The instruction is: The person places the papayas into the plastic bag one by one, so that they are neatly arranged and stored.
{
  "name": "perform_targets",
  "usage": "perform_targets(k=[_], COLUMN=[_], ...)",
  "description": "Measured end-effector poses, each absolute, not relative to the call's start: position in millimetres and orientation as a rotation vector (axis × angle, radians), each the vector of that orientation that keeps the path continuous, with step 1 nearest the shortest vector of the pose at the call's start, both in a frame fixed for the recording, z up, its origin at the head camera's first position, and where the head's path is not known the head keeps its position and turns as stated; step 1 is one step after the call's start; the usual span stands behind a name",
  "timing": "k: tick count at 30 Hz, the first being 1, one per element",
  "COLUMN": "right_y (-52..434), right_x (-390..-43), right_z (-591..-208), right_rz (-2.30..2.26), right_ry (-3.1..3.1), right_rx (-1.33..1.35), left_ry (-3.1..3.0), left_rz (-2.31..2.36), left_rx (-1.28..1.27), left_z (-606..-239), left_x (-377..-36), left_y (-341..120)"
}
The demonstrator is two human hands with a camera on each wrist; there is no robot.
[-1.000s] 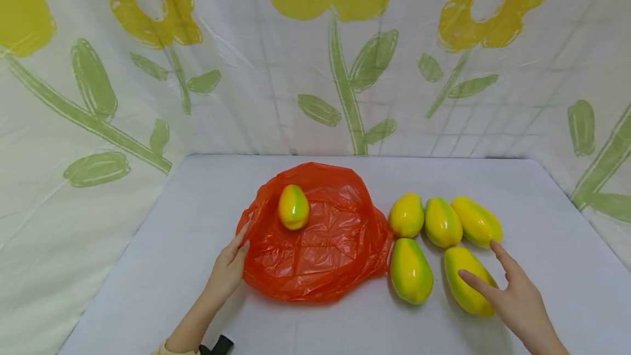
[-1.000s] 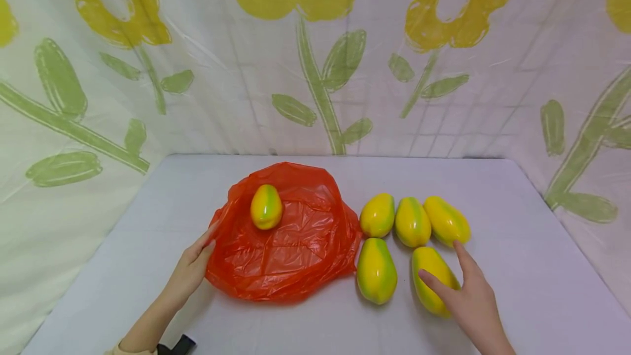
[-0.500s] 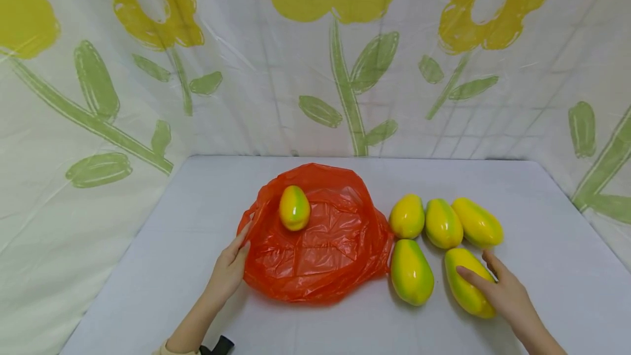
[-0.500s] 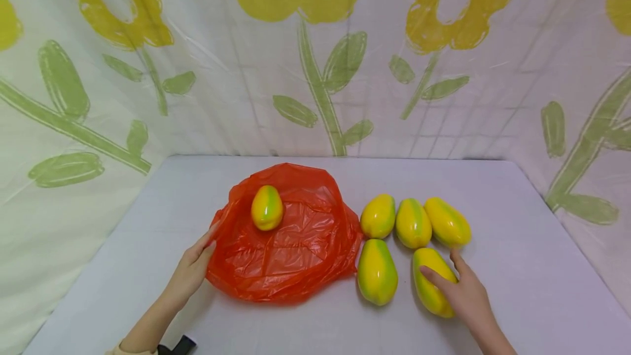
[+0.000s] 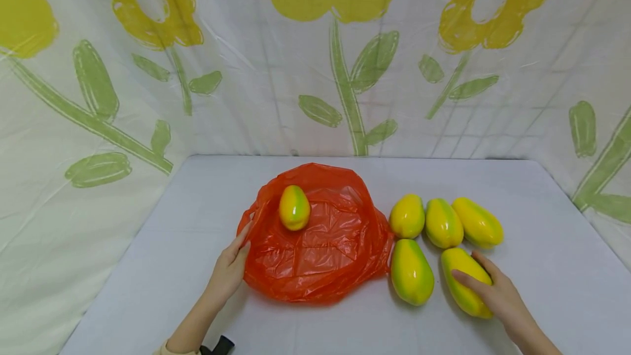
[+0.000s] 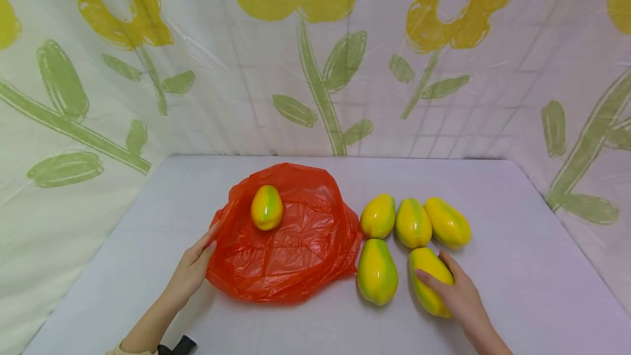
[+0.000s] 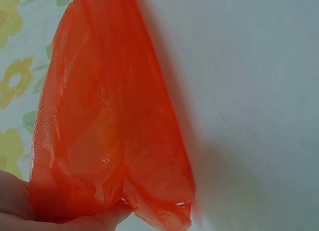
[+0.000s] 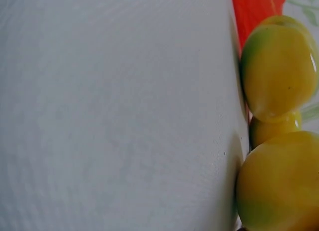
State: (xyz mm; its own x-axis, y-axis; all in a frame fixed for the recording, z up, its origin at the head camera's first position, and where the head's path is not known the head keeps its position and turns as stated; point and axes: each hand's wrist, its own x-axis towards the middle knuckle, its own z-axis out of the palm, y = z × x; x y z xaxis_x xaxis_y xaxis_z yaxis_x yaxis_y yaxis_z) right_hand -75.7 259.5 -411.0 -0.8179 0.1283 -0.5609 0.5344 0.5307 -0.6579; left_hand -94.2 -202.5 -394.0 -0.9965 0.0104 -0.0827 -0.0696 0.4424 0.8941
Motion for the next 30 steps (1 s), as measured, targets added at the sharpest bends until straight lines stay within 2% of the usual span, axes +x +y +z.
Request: perform_targets(k=[21, 30], right_y=[257.8, 264.4], right_x=[-72.1, -69.8], right_z=[-411.4, -398.7], right_rz=[-1.219, -1.225], right_ry=[2.345, 2.367], right_rx=[0.512, 0.482], left_ry=[2.603, 2.618], left_rz=[1.618, 1.603], left_rx=[-0.045, -0.045], left_z=[-393.2, -391.9], left_x=[-93.9, -94.8], left_y=[-202.3, -202.7])
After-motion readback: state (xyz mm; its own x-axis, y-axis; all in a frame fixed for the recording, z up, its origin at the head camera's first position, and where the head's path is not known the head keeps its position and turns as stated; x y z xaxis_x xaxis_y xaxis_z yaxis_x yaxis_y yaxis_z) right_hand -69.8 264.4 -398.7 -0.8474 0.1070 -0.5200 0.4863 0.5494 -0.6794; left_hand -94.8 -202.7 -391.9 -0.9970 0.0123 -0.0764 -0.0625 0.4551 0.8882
